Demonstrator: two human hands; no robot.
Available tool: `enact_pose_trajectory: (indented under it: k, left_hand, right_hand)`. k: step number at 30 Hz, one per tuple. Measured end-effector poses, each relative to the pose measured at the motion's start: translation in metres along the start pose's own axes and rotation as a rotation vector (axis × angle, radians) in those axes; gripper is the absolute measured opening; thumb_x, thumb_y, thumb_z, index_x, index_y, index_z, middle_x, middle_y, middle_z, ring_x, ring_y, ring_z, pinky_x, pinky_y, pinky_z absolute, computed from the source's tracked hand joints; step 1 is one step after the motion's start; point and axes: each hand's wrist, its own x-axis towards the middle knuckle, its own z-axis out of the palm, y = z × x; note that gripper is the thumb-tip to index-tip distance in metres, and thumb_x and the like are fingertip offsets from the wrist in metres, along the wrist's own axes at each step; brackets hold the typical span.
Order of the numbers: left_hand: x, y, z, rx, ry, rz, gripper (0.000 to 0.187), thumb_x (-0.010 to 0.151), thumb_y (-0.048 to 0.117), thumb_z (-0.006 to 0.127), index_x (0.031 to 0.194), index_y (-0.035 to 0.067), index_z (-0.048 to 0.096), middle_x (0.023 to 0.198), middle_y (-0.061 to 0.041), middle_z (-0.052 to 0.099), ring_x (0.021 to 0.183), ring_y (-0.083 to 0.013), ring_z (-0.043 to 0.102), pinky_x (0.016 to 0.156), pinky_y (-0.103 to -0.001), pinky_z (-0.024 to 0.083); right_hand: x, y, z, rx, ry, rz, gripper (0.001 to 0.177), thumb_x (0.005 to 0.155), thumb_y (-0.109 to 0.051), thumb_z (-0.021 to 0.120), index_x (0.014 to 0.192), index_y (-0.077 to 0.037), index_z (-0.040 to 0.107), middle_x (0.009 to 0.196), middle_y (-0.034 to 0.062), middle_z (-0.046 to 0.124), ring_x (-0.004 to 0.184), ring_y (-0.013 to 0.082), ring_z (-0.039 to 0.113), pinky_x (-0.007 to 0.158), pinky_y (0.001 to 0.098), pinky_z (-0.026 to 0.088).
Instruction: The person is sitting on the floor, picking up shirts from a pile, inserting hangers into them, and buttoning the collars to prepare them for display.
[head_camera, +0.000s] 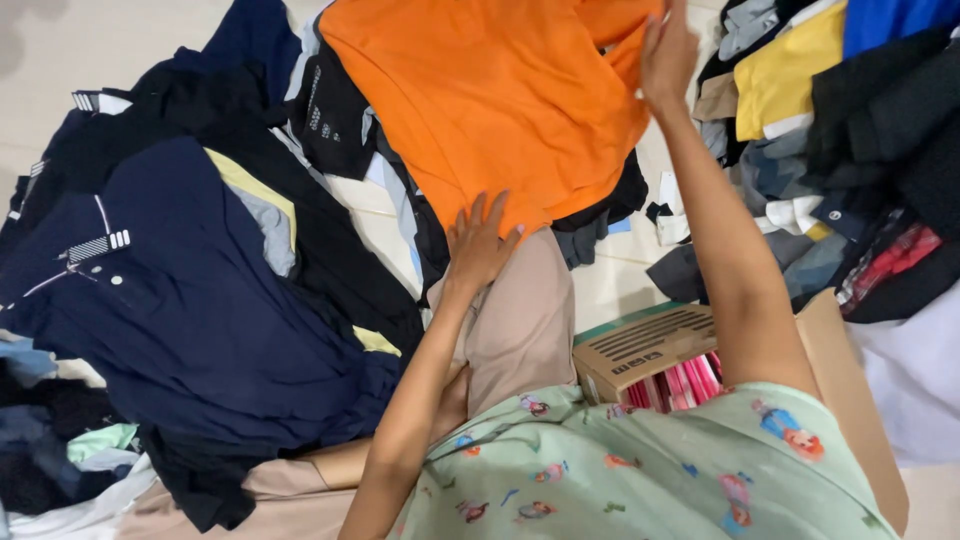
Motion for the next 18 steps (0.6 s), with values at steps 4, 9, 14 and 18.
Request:
enact_pose_trajectory:
  k: [4, 9, 14, 18]
  left_hand:
    - [0.001, 0.007, -0.002, 0.020, -0.015, -0.050, 0.074, 0.099, 0.065, 0.026, 0.163, 0.029, 0.018, 0.172, -0.014, 0.013, 0.151, -0.0530, 0.015, 0.114, -0.073, 0.016]
    - [0.000, 0.008, 0.007, 0.063, 0.057, -0.038, 0.067, 0.107, 0.057, 0.038, 0.165, 0.028, 0.024, 0.166, -0.022, 0.027, 0.148, -0.0564, 0.024, 0.117, -0.072, 0.014]
    - [-0.018, 0.029, 0.004, 0.056, 0.220, 0.025, 0.066, 0.109, 0.047, 0.042, 0.163, 0.013, 0.026, 0.165, -0.029, 0.025, 0.151, -0.0551, 0.019, 0.121, -0.066, 0.010]
    - [-0.024, 0.023, 0.014, 0.061, 0.330, 0.092, 0.066, 0.108, 0.041, 0.048, 0.158, 0.002, 0.030, 0.161, -0.027, 0.031, 0.151, -0.0475, 0.025, 0.123, -0.060, 0.016]
  right_hand:
    - [0.032, 0.010, -0.004, -0.312, 0.157, 0.138, 0.026, 0.105, -0.022, 0.055, 0.088, -0.015, 0.036, 0.074, 0.0066, 0.043, 0.066, 0.0326, 0.042, 0.065, 0.0480, 0.042]
    - [0.020, -0.039, 0.002, 0.123, -0.318, 0.179, 0.010, 0.108, -0.015, 0.055, 0.111, -0.008, 0.048, 0.081, 0.0175, 0.059, 0.059, 0.0369, 0.059, 0.047, 0.0444, 0.049]
    - [-0.052, -0.094, 0.029, 0.160, -0.756, 0.237, 0.036, 0.102, -0.019, 0.067, 0.134, -0.010, 0.053, 0.106, 0.0207, 0.061, 0.090, 0.0403, 0.064, 0.066, 0.0477, 0.055]
    - [-0.114, -0.185, 0.008, -0.378, -0.962, 0.039, 0.082, 0.096, -0.026, 0.074, 0.164, -0.019, 0.029, 0.162, 0.0235, 0.023, 0.144, 0.0450, 0.037, 0.102, 0.0585, 0.049]
